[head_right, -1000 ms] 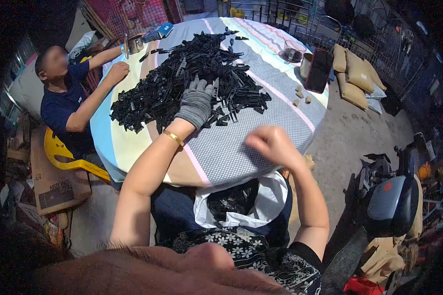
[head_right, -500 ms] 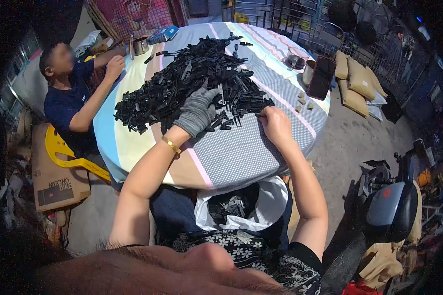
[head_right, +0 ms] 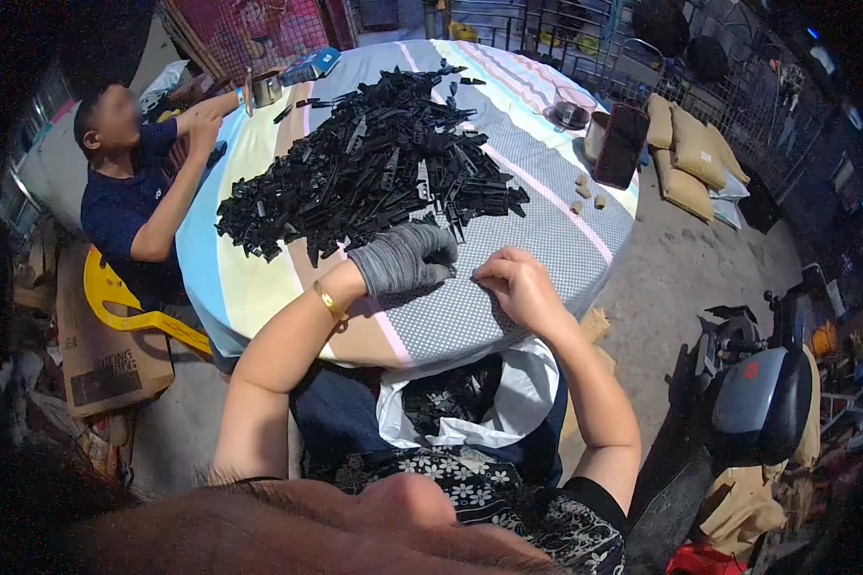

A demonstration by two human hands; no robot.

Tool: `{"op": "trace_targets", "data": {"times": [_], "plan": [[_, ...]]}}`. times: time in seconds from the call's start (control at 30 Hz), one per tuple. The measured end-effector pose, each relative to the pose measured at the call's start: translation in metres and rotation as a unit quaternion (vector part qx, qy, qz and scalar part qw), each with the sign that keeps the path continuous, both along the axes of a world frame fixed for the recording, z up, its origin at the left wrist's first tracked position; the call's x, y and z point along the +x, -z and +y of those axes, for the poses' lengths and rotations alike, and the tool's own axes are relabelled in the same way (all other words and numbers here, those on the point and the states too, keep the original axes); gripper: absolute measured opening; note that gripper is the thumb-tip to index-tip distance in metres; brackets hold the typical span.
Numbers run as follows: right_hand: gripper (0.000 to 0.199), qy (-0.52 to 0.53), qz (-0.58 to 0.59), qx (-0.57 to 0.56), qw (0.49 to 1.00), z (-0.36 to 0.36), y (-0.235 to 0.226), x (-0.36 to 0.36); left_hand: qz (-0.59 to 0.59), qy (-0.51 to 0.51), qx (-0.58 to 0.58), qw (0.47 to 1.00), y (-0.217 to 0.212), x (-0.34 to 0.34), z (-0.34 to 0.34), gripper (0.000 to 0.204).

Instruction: Sorting and picking small black plastic parts from a large pile on a table.

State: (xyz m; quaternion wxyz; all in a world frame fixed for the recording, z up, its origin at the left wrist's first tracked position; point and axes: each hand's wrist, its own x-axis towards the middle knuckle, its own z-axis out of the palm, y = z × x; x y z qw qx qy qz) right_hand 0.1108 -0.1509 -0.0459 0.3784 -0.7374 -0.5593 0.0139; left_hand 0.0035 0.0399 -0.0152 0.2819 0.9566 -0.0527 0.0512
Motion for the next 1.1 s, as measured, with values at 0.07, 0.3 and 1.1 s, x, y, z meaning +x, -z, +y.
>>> {"op": "trace_targets", "data": {"times": [0.07,0.3,1.1], "plan": [[0.016,0.007,-0.030,0.024,0.999,0.000,0.005,-0.001,0.008,0.002,0.065,0.998,0.003,0.000,-0.002,0.027],[0.024,0.027,0.000,0.019,0.999,0.006,0.008,-0.002,-0.051,-0.041,0.047,0.997,0.015,-0.003,-0.005,0.022],[0.020,0.030,-0.013,0.059,0.998,0.008,0.009,-0.007,-0.052,-0.028,0.143,0.988,0.007,-0.007,-0.016,0.020]]}}
